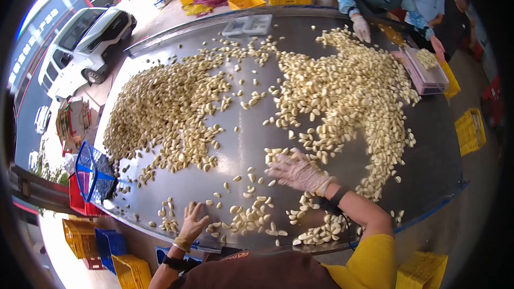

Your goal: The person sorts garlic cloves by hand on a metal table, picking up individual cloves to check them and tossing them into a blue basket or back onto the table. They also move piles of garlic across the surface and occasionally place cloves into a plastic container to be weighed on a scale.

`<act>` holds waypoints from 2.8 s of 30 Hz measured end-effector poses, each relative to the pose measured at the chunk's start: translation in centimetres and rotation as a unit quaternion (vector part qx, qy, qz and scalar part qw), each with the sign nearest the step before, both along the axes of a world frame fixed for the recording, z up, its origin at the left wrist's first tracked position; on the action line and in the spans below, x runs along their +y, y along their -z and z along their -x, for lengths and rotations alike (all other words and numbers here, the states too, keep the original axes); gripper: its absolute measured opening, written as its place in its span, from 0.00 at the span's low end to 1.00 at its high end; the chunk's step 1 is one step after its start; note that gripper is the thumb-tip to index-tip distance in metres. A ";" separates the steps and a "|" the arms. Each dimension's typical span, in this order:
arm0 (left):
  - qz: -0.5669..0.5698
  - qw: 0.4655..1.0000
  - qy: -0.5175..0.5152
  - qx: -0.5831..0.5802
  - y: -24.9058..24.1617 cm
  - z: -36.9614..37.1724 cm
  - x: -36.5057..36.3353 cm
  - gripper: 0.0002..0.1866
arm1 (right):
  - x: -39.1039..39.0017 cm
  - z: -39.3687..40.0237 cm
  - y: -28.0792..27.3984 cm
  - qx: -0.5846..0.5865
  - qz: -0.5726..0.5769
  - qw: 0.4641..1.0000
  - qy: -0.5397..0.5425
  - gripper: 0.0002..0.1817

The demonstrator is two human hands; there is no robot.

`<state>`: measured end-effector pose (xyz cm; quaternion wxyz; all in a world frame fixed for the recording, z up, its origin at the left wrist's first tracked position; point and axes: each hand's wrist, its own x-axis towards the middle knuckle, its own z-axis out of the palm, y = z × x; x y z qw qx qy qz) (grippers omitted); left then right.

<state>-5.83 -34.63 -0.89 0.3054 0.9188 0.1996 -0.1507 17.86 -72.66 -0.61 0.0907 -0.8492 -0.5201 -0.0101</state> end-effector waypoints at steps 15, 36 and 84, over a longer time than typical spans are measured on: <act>0.206 0.840 -0.359 -0.350 -6.1 1.4 22.3 0.16 | -0.6 -10.9 -3.1 -0.043 -0.099 0.956 0.274 0.38; -0.162 0.927 0.159 -0.298 -3.9 -41.9 40.3 0.45 | 58.5 -27.7 -4.6 0.103 -0.024 0.971 0.215 0.40; -0.138 0.962 0.144 -0.187 0.5 -21.7 18.6 0.30 | 23.6 -5.4 1.4 0.047 -0.186 0.912 0.363 0.05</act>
